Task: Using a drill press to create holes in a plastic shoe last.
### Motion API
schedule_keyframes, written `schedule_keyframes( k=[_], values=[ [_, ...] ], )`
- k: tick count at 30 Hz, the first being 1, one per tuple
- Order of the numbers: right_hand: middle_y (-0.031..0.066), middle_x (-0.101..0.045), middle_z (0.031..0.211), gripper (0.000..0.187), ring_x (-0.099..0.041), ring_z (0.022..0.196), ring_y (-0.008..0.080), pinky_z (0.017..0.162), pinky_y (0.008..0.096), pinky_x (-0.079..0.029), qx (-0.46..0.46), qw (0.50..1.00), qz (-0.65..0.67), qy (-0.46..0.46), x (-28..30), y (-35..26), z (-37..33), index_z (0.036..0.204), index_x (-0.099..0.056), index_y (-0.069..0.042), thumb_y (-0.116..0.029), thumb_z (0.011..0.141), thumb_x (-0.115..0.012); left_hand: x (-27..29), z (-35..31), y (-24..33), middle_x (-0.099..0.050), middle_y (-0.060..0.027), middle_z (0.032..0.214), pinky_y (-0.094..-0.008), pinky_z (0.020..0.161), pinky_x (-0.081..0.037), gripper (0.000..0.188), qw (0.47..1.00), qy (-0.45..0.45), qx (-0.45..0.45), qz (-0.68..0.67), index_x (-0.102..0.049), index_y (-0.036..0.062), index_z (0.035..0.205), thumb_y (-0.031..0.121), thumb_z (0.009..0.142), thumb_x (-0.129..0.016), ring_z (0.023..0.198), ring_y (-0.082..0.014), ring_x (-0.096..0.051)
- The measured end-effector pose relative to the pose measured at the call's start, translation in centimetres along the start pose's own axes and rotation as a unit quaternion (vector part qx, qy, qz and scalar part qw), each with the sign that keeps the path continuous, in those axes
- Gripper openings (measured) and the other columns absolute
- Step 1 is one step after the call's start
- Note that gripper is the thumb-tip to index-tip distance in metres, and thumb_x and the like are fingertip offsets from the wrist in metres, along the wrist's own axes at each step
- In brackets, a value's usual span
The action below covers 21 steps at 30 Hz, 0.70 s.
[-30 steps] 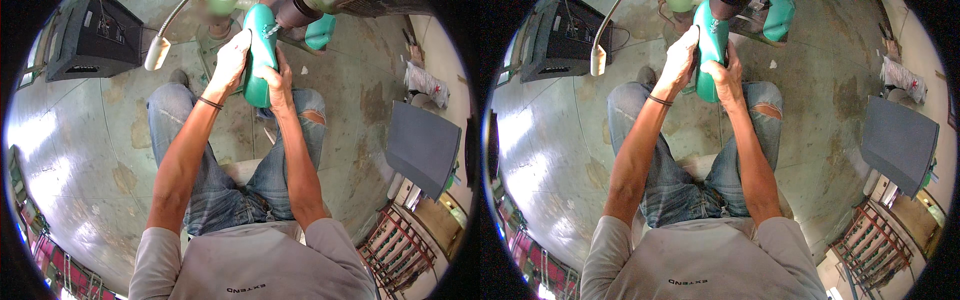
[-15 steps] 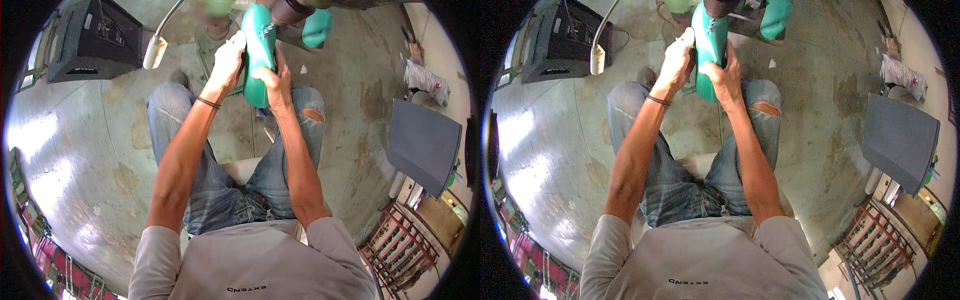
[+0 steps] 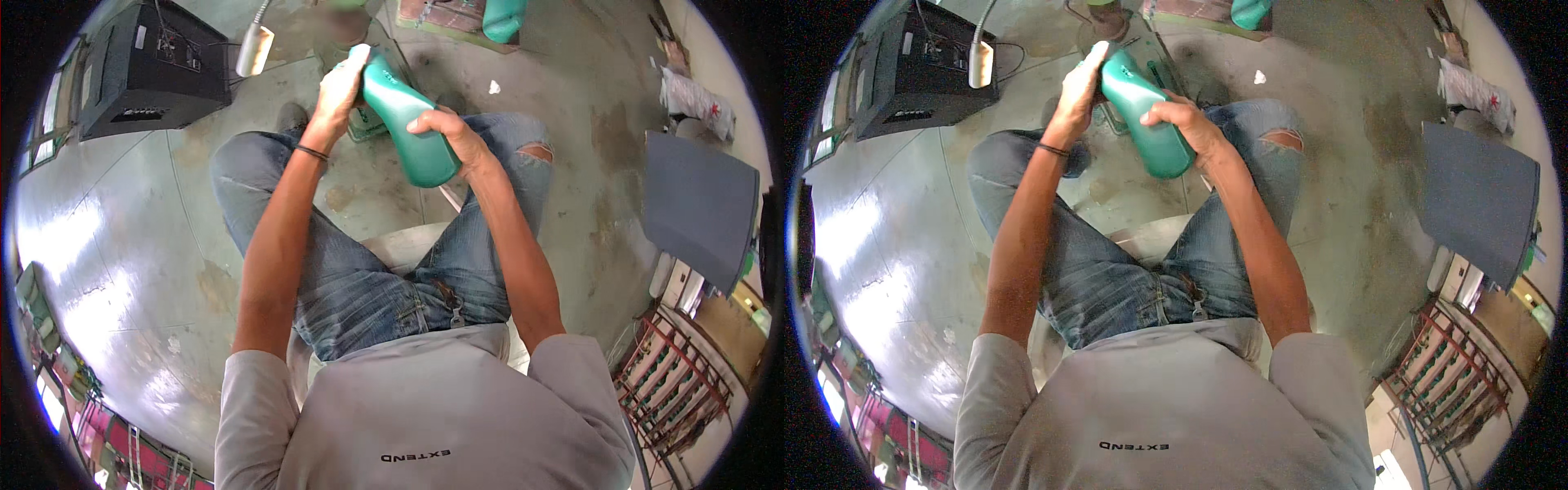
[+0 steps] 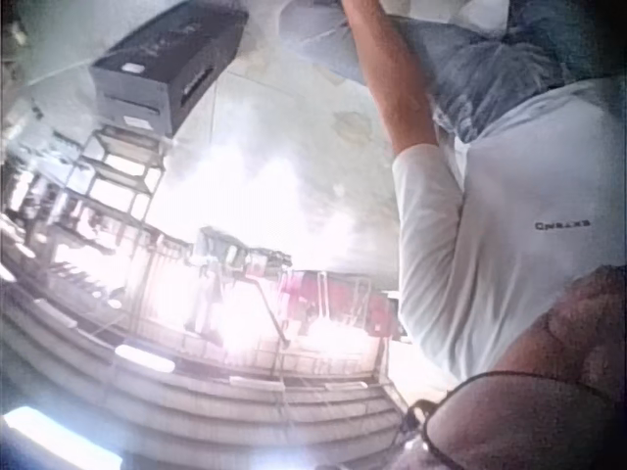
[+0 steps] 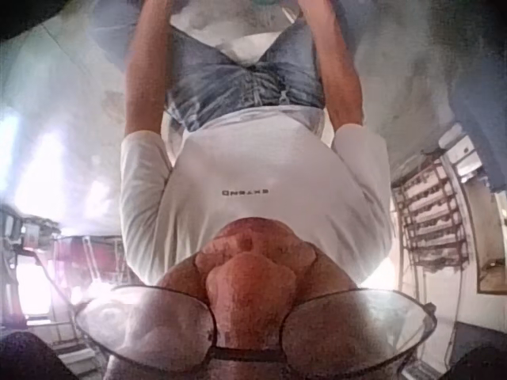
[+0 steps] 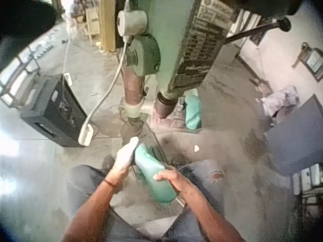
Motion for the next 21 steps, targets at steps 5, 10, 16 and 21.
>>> schedule_keyframes(
  k=[5,10,16,21],
  values=[
    [0.0202,-0.067,0.104,0.065,-0.07,0.082,0.0276,0.07,0.0384,-0.059,-0.046,0.983,0.138,-0.115,-2.8,0.0,-1.4,0.133,-0.049,0.005,-0.041,0.089,-0.061,0.4,-2.3,-0.4,-0.065,-0.0048,0.095,-0.0347,0.081,-0.052,0.05,0.996,-0.071,0.046,-0.009,-0.06,0.0124,0.114,0.055,0.089,-0.064,0.086,-0.017,-0.063],
    [0.0249,-0.066,0.11,0.066,-0.069,0.096,0.0315,0.085,0.0415,-0.057,0.01,0.98,0.161,-0.115,-3.5,-0.6,-2.8,0.137,-0.046,0.006,-0.045,0.095,-0.053,2.1,-2.4,-0.5,-0.065,-0.0041,0.096,-0.0344,0.075,-0.052,0.047,0.998,-0.027,0.049,-0.022,-0.062,0.0109,0.109,0.053,0.089,-0.063,0.084,-0.0161,-0.063],
    [0.0078,-0.067,0.106,0.046,-0.063,0.091,0.016,0.081,0.0294,-0.049,0.131,0.989,0.034,0.065,-2.1,-1.3,-6.3,0.116,-0.065,0.003,-0.023,0.081,-0.079,2.8,-2.1,-0.6,-0.064,-0.0015,0.092,-0.0327,0.068,-0.05,0.036,0.997,0.002,0.039,-0.074,-0.062,0.0125,0.101,0.047,0.091,-0.062,0.078,-0.0147,-0.061],
    [0.0063,-0.068,0.099,0.04,-0.062,0.088,0.0141,0.079,0.0282,-0.049,0.172,0.976,0.024,0.13,-1.8,-2.9,-6.9,0.109,-0.068,0.002,-0.026,0.082,-0.077,1.8,-2.7,0.4,-0.066,-0.0046,0.093,-0.0348,0.064,-0.056,0.037,0.988,-0.031,0.019,-0.149,-0.06,0.0088,0.106,0.042,0.09,-0.063,0.078,-0.0165,-0.065]
  ],
)
Point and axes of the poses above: each hand's wrist, its own z-axis towards the middle knuckle, its own x-axis out of the back of the hand, y = z × x, the point moved 8 cm from there along z, towards the middle knuckle
